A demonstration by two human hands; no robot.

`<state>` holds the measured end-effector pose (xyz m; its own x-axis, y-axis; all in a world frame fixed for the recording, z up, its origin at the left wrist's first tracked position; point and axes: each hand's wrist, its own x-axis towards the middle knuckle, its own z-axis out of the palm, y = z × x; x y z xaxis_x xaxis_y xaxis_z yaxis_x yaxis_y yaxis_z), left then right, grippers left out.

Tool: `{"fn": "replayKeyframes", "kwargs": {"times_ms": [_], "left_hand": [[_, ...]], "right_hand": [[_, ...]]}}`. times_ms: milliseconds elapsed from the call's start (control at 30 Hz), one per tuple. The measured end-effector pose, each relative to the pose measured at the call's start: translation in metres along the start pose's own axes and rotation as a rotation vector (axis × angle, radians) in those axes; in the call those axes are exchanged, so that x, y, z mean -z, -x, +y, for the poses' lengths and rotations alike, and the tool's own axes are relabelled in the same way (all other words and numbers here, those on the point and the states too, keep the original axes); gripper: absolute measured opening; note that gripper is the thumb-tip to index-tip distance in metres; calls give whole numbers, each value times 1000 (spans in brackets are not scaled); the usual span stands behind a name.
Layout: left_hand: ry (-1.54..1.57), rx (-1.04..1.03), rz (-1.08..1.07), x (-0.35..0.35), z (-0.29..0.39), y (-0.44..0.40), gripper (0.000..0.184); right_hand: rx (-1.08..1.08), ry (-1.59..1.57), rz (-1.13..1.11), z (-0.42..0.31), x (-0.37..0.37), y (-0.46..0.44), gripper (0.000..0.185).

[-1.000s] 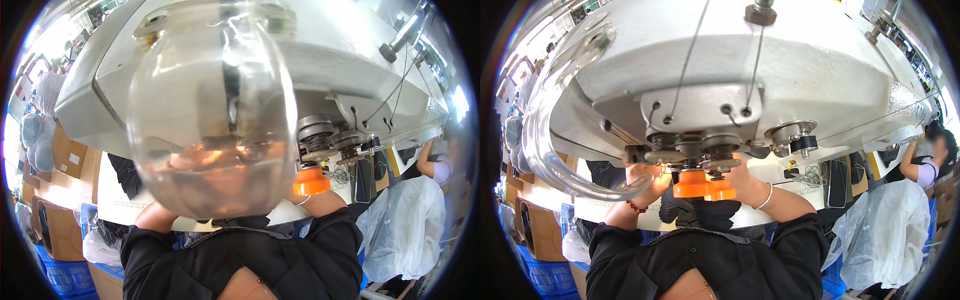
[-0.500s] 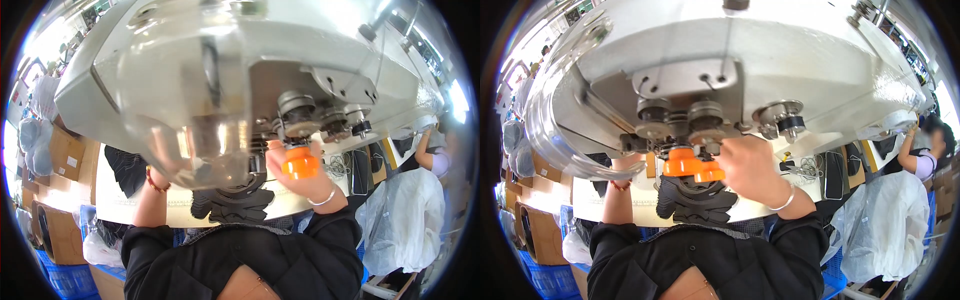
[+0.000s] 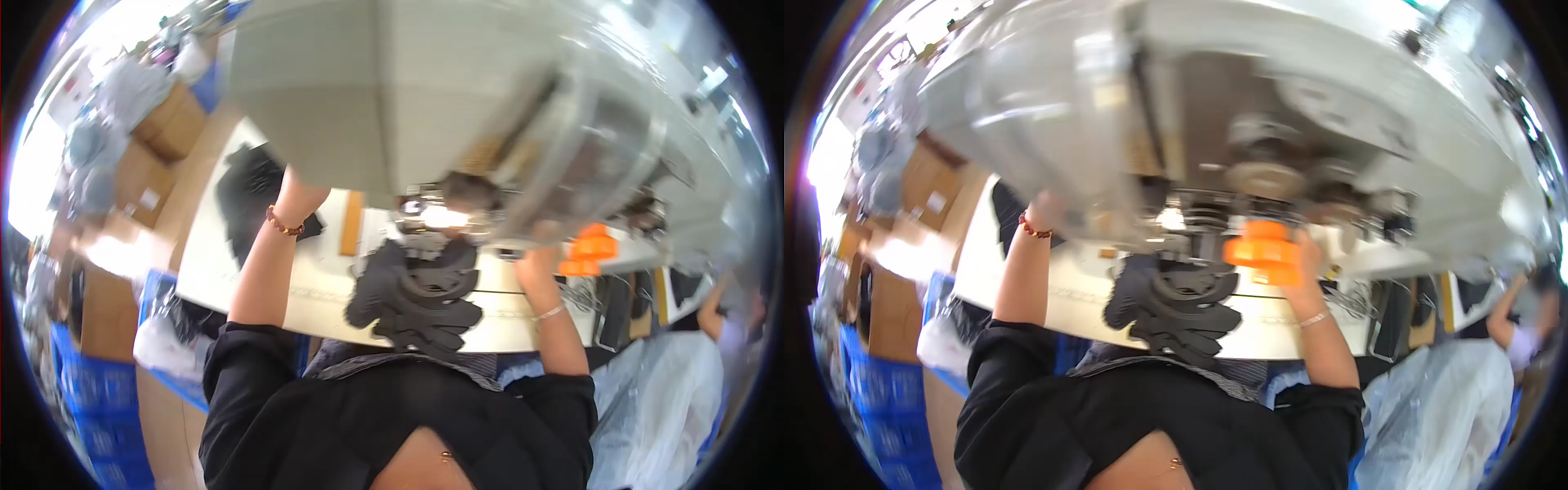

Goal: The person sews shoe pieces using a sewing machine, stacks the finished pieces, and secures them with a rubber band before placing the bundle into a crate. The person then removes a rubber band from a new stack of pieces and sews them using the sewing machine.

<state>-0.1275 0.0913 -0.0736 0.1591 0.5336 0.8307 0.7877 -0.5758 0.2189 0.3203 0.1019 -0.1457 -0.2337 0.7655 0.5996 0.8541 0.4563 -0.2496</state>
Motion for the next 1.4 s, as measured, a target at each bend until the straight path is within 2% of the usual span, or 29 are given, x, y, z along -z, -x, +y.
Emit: {"fn": "replayKeyframes", "kwargs": {"times_ms": [33,67,100,133,200,267,300,367,433,467,500,533,567,633,700,767,800,833,900,933,967,1033,1067,1233,1300,1400], "left_hand": [[299,428,-95,46,64,-27,8],[415,690,-104,65,54,-16,3],[544,945,-104,84,40,-5,4],[487,1023,-100,104,36,10,9],[448,1062,-107,139,20,53,8],[413,1107,-119,162,16,88,7],[383,1160,-126,170,16,102,5],[360,1218,-139,167,19,124,3],[170,1179,-176,156,21,139,7],[184,1182,-184,151,26,141,7],[-85,1075,-193,145,33,139,4],[-343,953,-197,137,42,135,8],[-595,817,-197,130,50,130,15],[-871,706,-168,120,75,106,32],[-839,543,-93,109,93,89,32],[-475,352,-182,93,111,80,33],[-265,254,-268,81,118,82,33],[-57,153,-349,68,128,84,34],[72,-118,-485,46,161,66,31],[38,-174,-547,40,171,64,29],[4,-229,-607,35,177,63,28],[-32,-268,-664,30,176,59,28],[-15,-270,-680,29,175,60,28],[19,-255,-683,30,168,62,25],[3,-265,-687,35,174,51,23],[-46,-261,-748,44,184,26,26]], "right_hand": [[-50,-123,-147,-36,32,-13,23],[-183,-304,-68,-24,18,-7,22],[-59,98,-103,-15,8,-2,26],[0,104,-101,-9,6,-1,27],[59,102,-108,-7,3,-1,29],[195,334,-30,-8,5,-1,32],[194,334,-33,-7,3,-1,32],[34,327,-209,-4,1,-1,32],[35,313,-220,-20,9,-9,34],[-127,39,-247,-26,11,-14,35],[-292,-233,-265,-31,13,-17,36],[-79,192,-291,-32,16,-18,38],[21,185,-196,-25,11,-13,37],[-54,235,-273,-26,13,-11,38],[-5,255,-228,-26,16,-10,39],[32,112,-220,-25,18,-12,49],[98,139,-115,-20,16,-11,40],[100,143,-114,-16,15,-10,40],[103,98,-57,-11,11,-11,44],[116,-4,45,-10,8,-11,38],[119,-1,53,-6,5,-10,38],[8,34,85,4,2,-11,29],[-116,-168,65,-12,19,-15,25],[54,-406,41,-67,90,-31,24],[143,-503,-223,-76,108,-31,18],[217,-551,-292,-114,125,-46,12]]}}
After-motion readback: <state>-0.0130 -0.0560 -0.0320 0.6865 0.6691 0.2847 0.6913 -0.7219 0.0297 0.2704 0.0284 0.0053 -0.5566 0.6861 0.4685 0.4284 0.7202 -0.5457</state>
